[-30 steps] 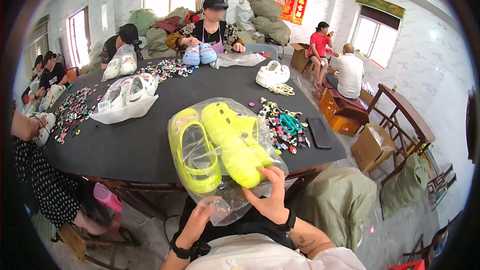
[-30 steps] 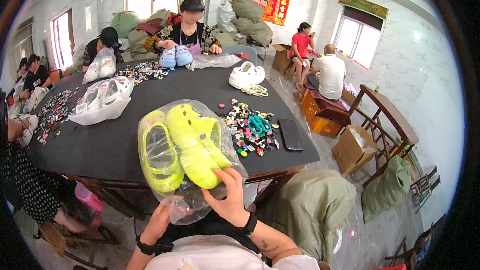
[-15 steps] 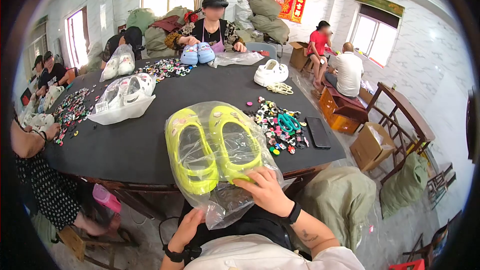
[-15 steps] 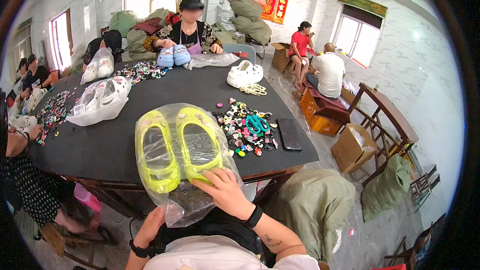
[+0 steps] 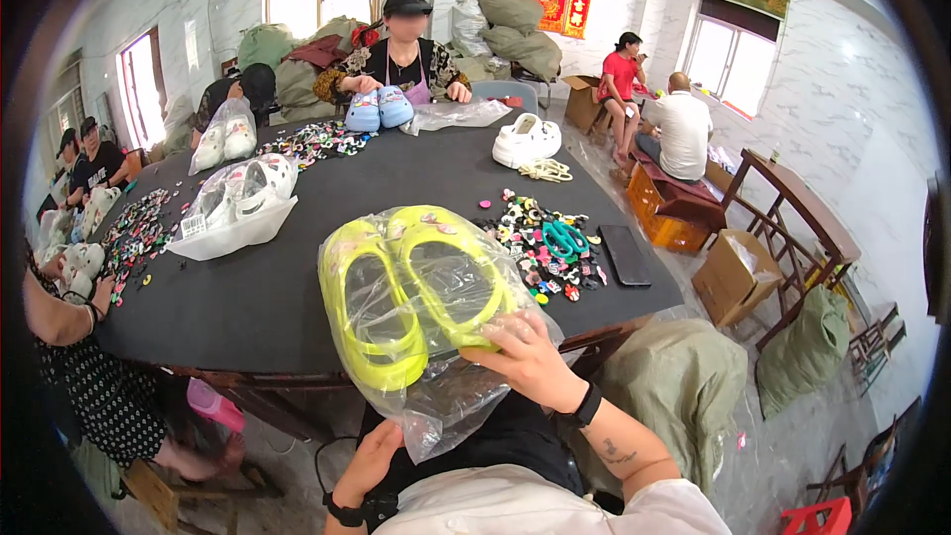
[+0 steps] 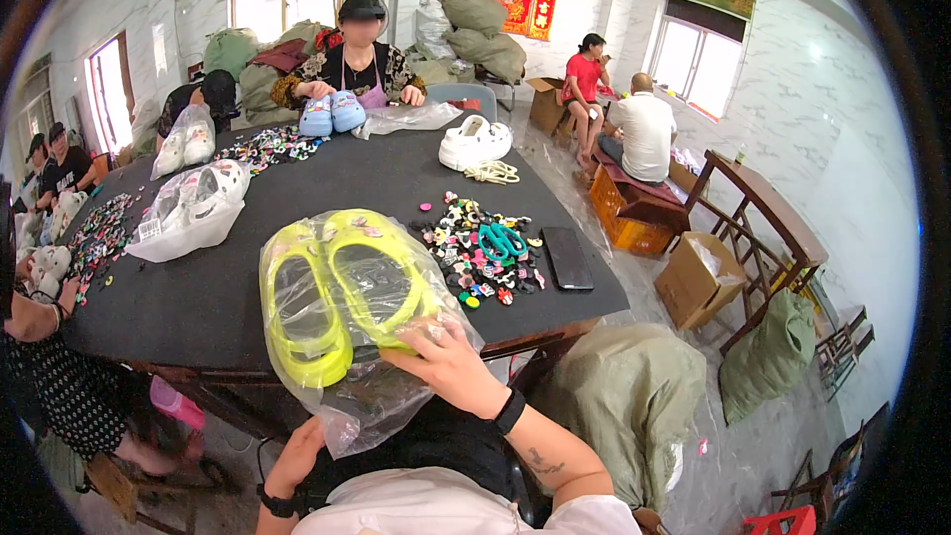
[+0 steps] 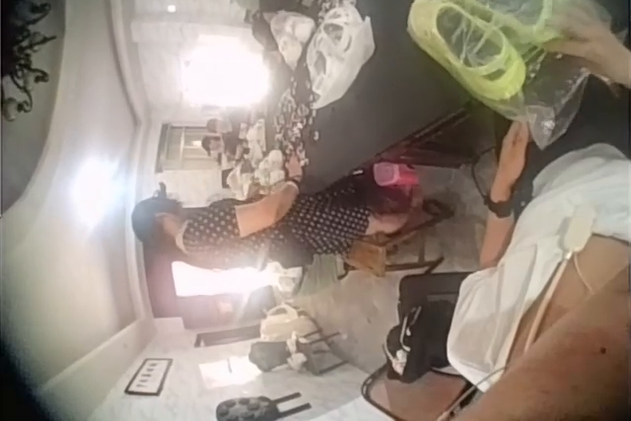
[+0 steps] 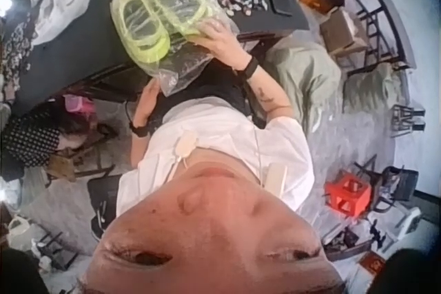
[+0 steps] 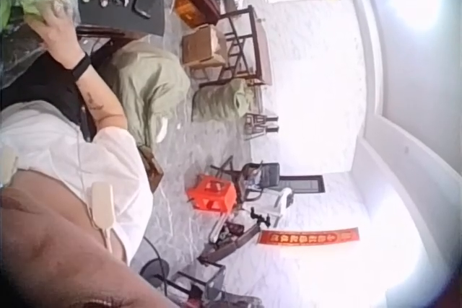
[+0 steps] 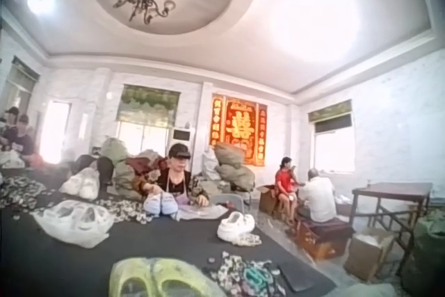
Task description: Attaching decorative charms and Jibbitz to foam clog shoes (Crocs style).
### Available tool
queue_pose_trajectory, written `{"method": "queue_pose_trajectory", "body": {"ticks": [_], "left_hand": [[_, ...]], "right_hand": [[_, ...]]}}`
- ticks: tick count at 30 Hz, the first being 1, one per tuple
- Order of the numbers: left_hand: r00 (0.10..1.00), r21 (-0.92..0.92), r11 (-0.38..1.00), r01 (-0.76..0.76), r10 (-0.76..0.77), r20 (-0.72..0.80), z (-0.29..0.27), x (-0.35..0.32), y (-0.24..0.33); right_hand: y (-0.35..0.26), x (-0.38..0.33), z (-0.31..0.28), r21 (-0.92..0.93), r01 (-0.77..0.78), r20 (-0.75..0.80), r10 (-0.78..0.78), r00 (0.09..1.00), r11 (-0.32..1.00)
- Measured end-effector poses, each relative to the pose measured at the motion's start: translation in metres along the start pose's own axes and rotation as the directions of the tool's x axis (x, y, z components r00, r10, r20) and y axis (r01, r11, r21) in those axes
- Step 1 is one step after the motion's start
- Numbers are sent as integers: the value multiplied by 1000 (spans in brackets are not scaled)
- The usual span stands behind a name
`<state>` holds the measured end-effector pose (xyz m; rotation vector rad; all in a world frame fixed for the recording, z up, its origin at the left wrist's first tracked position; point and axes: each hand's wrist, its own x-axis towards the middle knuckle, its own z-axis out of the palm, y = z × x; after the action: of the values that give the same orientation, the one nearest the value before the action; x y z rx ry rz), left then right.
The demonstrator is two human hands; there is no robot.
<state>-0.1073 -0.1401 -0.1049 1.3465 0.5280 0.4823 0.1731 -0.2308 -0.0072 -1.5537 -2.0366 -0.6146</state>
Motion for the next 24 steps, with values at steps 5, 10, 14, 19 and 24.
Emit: {"method": "queue_pose_trajectory", "body": {"ticks": [5,10,14,19,24], "left_hand": [[1000,10,1000,10,-10,10,-5,1,-6],[999,-10,1000,27,-26,23,-1,2,-3],[1000,6,1000,27,-27,-3,-4,1,-7],[998,77,995,59,-59,2,-9,4,-16],[997,68,996,59,-62,38,-12,7,-29]], "right_hand": [[-7,6,-5,113,-78,95,67,993,991],[-12,23,-2,123,-125,13,124,992,985],[-21,49,-6,63,-111,14,111,994,992],[-28,69,11,54,21,-12,-20,1000,998],[-46,75,31,24,17,-25,-17,1000,1000]]}}
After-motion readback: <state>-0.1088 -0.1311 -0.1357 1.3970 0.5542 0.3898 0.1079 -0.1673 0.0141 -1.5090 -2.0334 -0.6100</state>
